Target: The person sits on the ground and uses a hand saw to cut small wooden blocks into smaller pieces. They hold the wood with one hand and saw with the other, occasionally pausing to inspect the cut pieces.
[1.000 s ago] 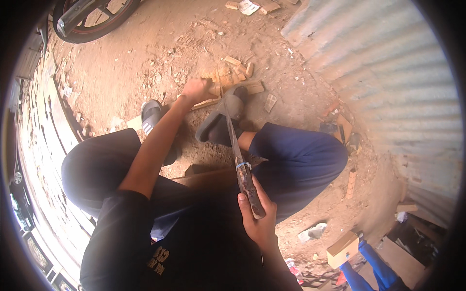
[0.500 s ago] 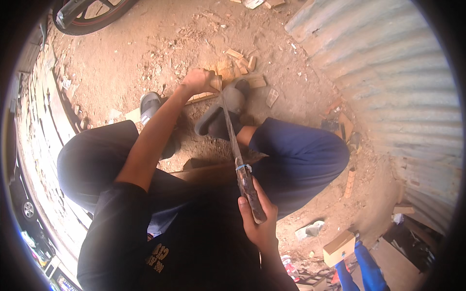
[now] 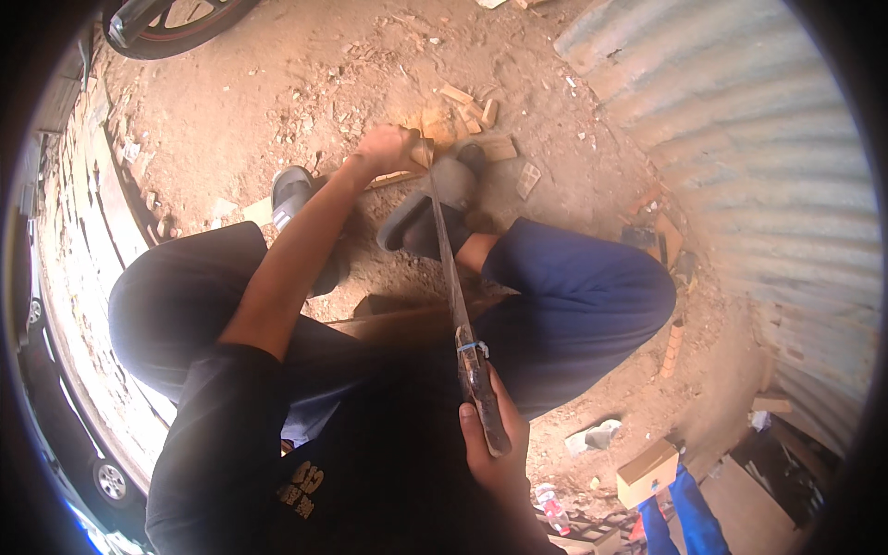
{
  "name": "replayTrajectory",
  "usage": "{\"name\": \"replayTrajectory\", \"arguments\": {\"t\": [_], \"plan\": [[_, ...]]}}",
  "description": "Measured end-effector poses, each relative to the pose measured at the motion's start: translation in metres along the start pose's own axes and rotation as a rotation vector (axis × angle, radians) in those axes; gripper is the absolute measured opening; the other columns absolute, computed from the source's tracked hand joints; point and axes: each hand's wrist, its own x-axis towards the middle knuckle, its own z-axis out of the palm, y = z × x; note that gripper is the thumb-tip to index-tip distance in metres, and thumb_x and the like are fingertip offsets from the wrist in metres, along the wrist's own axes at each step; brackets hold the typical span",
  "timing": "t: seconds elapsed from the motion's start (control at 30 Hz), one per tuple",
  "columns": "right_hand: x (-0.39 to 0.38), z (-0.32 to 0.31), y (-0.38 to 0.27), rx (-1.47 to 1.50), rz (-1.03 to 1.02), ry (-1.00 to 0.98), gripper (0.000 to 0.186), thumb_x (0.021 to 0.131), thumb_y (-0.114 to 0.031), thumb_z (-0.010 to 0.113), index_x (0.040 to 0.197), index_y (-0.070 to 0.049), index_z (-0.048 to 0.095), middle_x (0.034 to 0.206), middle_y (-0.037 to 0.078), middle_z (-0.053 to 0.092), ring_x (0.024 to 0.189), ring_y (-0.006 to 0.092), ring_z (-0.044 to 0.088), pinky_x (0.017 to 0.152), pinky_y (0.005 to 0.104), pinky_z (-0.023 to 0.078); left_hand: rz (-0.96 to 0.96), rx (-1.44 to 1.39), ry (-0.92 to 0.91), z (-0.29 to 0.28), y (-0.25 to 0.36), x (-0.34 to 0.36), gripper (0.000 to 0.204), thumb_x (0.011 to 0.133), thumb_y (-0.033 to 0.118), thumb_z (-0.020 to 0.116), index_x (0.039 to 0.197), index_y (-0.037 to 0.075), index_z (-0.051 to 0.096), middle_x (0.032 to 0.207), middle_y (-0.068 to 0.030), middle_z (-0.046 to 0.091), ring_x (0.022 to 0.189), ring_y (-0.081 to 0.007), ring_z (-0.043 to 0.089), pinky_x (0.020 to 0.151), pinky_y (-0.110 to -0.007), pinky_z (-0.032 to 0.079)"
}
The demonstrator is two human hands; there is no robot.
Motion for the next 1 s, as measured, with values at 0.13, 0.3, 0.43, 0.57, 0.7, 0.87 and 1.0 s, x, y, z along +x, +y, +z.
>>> {"name": "replayTrajectory", "arguments": {"t": [0.13, 0.3, 0.43, 0.57, 0.7, 0.87, 1.0], "plan": [[0.025, 0.008, 0.009, -0.005, 0.027, -0.002, 0.049, 0.096, -0.013, 0.058, 0.139, 0.008, 0.044, 0.125, 0.023, 0.062, 0.120, 0.0286, 0.060, 0.102, 0.0347, 0.044, 0.032, 0.014, 0.009, 0.002, 0.001, -0.002, 0.067, 0.070, 0.065, 0.074, 0.098, 0.005, 0.067, 0.095, -0.0156, 0.071, 0.093, -0.0313, 0.068, 0.084, -0.041, 0.054], [0.008, 0.003, -0.005, -0.117, -0.123, -0.010, 0.048, 0.097, -0.012, 0.057, 0.138, 0.008, 0.045, 0.127, 0.024, 0.061, 0.122, 0.0299, 0.058, 0.102, 0.0353, 0.044, 0.029, 0.024, 0.067, 0.010, -0.002, -0.004, 0.069, 0.073, 0.067, 0.070, 0.103, 0.004, 0.067, 0.097, -0.0145, 0.071, 0.095, -0.0301, 0.067, 0.086, -0.040, 0.053], [0.010, 0.005, 0.009, -0.100, -0.172, 0.034, 0.045, 0.096, -0.009, 0.057, 0.137, 0.008, 0.047, 0.126, 0.023, 0.061, 0.121, 0.0281, 0.059, 0.101, 0.0350, 0.044, -0.051, 0.054, -0.090, 0.000, 0.005, -0.004, 0.072, 0.077, 0.070, 0.065, 0.106, 0.004, 0.067, 0.101, -0.0143, 0.070, 0.099, -0.0277, 0.065, 0.088, -0.038, 0.052], [0.045, 0.016, 0.009, -0.002, -0.036, 0.017, 0.046, 0.095, -0.009, 0.057, 0.137, 0.007, 0.047, 0.126, 0.023, 0.062, 0.121, 0.0287, 0.059, 0.101, 0.0347, 0.045, -0.008, 0.060, -0.046, -0.002, 0.008, -0.003, 0.065, 0.075, 0.059, 0.071, 0.114, 0.007, 0.063, 0.098, -0.0166, 0.071, 0.092, -0.0319, 0.069, 0.080, -0.041, 0.055], [0.004, 0.008, 0.009, -0.114, -0.187, 0.050, 0.047, 0.096, -0.011, 0.058, 0.138, 0.005, 0.046, 0.120, 0.023, 0.065, 0.122, 0.0291, 0.060, 0.099, 0.0344, 0.046, -0.005, 0.001, -0.027, -0.001, 0.001, -0.005, 0.064, 0.074, 0.057, 0.072, 0.115, 0.008, 0.064, 0.099, -0.0167, 0.071, 0.093, -0.0315, 0.069, 0.081, -0.040, 0.055], [0.041, 0.017, 0.014, -0.048, -0.143, 0.044, 0.043, 0.096, -0.010, 0.058, 0.135, 0.006, 0.049, 0.118, 0.024, 0.065, 0.118, 0.0286, 0.062, 0.097, 0.0338, 0.047, -0.073, -0.018, -0.093, -0.012, 0.014, -0.005, 0.065, 0.074, 0.057, 0.073, 0.115, 0.008, 0.064, 0.102, -0.0183, 0.070, 0.093, -0.0318, 0.069, 0.083, -0.041, 0.055], [0.028, 0.009, 0.020, -0.047, -0.210, 0.058, 0.043, 0.095, -0.006, 0.058, 0.135, 0.006, 0.050, 0.120, 0.023, 0.065, 0.118, 0.0276, 0.062, 0.098, 0.0333, 0.046, -0.020, -0.030, -0.001, -0.004, 0.001, -0.009, 0.072, 0.070, 0.064, 0.073, 0.110, 0.005, 0.066, 0.098, -0.0190, 0.071, 0.092, -0.0326, 0.069, 0.082, -0.042, 0.055]]}}
